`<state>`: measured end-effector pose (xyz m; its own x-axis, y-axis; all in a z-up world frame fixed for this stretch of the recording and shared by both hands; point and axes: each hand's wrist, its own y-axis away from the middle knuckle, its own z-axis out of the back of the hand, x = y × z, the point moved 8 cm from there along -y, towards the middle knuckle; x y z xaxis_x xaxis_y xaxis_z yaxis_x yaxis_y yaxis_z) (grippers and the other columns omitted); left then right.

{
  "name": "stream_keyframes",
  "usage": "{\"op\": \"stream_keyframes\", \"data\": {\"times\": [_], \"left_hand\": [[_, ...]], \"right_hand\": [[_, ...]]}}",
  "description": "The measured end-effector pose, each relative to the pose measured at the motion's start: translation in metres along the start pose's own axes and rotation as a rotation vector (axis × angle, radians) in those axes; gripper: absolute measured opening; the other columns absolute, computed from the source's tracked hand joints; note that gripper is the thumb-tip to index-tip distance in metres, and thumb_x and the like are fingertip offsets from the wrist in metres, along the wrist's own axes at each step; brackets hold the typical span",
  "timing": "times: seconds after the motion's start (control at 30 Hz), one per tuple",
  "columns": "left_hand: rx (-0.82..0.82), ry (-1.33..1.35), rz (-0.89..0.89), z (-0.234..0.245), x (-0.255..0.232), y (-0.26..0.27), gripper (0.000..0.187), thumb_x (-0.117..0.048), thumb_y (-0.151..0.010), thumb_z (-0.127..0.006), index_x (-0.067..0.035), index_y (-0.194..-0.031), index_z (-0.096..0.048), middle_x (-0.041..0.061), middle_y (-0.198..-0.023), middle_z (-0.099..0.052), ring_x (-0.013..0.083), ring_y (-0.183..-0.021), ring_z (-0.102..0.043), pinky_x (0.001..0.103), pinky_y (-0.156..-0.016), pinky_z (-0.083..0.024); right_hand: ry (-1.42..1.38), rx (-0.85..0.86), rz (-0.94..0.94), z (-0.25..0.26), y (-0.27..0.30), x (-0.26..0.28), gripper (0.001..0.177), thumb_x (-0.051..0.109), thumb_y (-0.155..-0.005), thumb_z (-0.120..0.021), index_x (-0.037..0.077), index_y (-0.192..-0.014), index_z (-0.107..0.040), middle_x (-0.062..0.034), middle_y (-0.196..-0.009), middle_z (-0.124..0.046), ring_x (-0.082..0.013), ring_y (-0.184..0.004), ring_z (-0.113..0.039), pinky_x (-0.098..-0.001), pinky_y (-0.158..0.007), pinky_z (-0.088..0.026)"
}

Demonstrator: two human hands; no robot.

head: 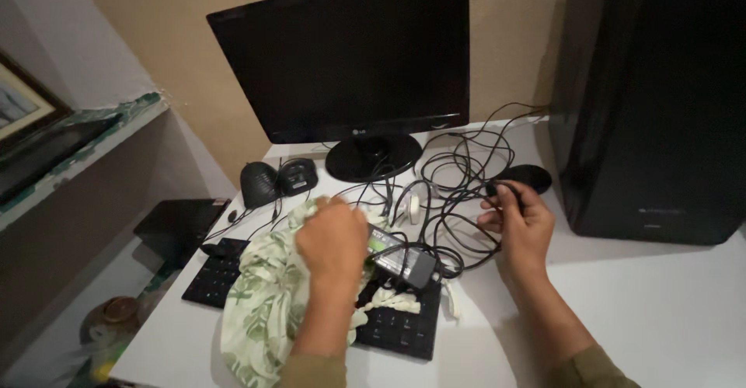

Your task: The person untangles a bundle of black cables on a white desk, separates them, and wraps them around a patterned cloth. They handle a power adapter and multiple cords, repeatedly wrapping and unwrapping the cloth to bundle the cables together.

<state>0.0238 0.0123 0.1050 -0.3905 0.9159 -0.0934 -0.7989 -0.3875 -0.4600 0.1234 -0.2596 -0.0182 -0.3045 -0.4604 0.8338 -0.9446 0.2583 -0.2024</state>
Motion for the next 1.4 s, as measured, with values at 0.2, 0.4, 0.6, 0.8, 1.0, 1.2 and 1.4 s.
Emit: {"op": "stream_keyframes", "data": {"times": [0.2,0.4,0.6,0.8,1.0,1.2,1.4], "left_hand": [[-0.346,0.53,-0.623,0.0,-0.112,0.039,0.03,-0.014,-0.091,-0.063,0.0,-0.117,-0.066,0.013,-0.112,-0.071,0.0329,-0.102,-0.068,0.04,-0.084,-0.056],[0.319,1.091,-0.421,-0.074,-0.104,-0.005,0.027,-0.023,-0.091,-0.072,-0.002,-0.108,-0.074,0.009,-0.093,-0.076,0.0225,-0.085,-0.072,0.033,-0.075,-0.055],[0.405,1.55,0.114,-0.091,-0.047,-0.031,0.018,-0.024,-0.099,-0.064,-0.006,-0.101,-0.068,0.004,-0.088,-0.072,0.0145,-0.081,-0.065,0.033,-0.071,-0.051],[0.322,1.966,0.373,-0.088,-0.03,-0.024,0.019,-0.027,-0.104,-0.051,-0.009,-0.099,-0.051,0.01,-0.1,-0.067,0.023,-0.096,-0.07,0.045,-0.078,-0.059],[0.302,2.14,0.425,-0.089,-0.03,-0.023,0.019,-0.026,-0.104,-0.048,-0.009,-0.098,-0.048,0.014,-0.104,-0.065,0.0308,-0.098,-0.071,0.05,-0.079,-0.06],[0.331,1.986,0.278,-0.081,-0.036,-0.021,0.015,-0.025,-0.102,-0.052,-0.009,-0.103,-0.054,0.013,-0.107,-0.071,0.0219,-0.097,-0.071,0.039,-0.082,-0.059],[0.189,1.349,-0.285,-0.022,-0.079,-0.01,0.019,-0.024,-0.099,-0.067,-0.005,-0.102,-0.071,0.004,-0.085,-0.071,0.0107,-0.077,-0.061,0.029,-0.07,-0.051]], "right_hand": [[-0.024,0.047,0.162,-0.003,0.002,0.005,0.017,0.011,-0.105,-0.063,-0.002,-0.114,-0.067,-0.0081,-0.088,-0.068,-0.0135,-0.073,-0.069,-0.0273,-0.062,-0.059],[-0.001,0.076,0.209,-0.003,0.003,0.007,0.018,0.01,-0.102,-0.064,-0.002,-0.113,-0.071,-0.0085,-0.096,-0.072,-0.0133,-0.081,-0.071,-0.0266,-0.073,-0.061],[0.1,0.057,0.354,-0.002,0.003,0.013,0.014,0.005,-0.101,-0.069,-0.004,-0.109,-0.073,-0.0057,-0.108,-0.071,-0.0105,-0.096,-0.067,-0.0237,-0.087,-0.052],[0.029,0.104,0.122,-0.009,0.002,-0.01,0.014,0.008,-0.104,-0.063,-0.001,-0.111,-0.07,-0.0066,-0.099,-0.073,-0.0127,-0.085,-0.067,-0.0255,-0.078,-0.055],[0.055,0.267,-0.072,-0.026,0.005,-0.01,0.046,0.009,-0.093,-0.067,0.0,-0.137,-0.057,-0.0153,-0.119,-0.069,-0.0213,-0.101,-0.069,-0.0328,-0.083,-0.057],[-0.143,0.504,-0.293,-0.042,0.015,-0.014,0.07,0.017,-0.088,-0.066,0.002,-0.151,-0.038,-0.015,-0.145,-0.058,-0.0298,-0.134,-0.058,-0.0421,-0.108,-0.048],[0.098,0.327,0.127,-0.022,0.001,0.005,0.048,0.021,-0.099,-0.063,-0.003,-0.141,-0.058,-0.0149,-0.143,-0.063,-0.0231,-0.136,-0.057,-0.0354,-0.113,-0.043]]}}
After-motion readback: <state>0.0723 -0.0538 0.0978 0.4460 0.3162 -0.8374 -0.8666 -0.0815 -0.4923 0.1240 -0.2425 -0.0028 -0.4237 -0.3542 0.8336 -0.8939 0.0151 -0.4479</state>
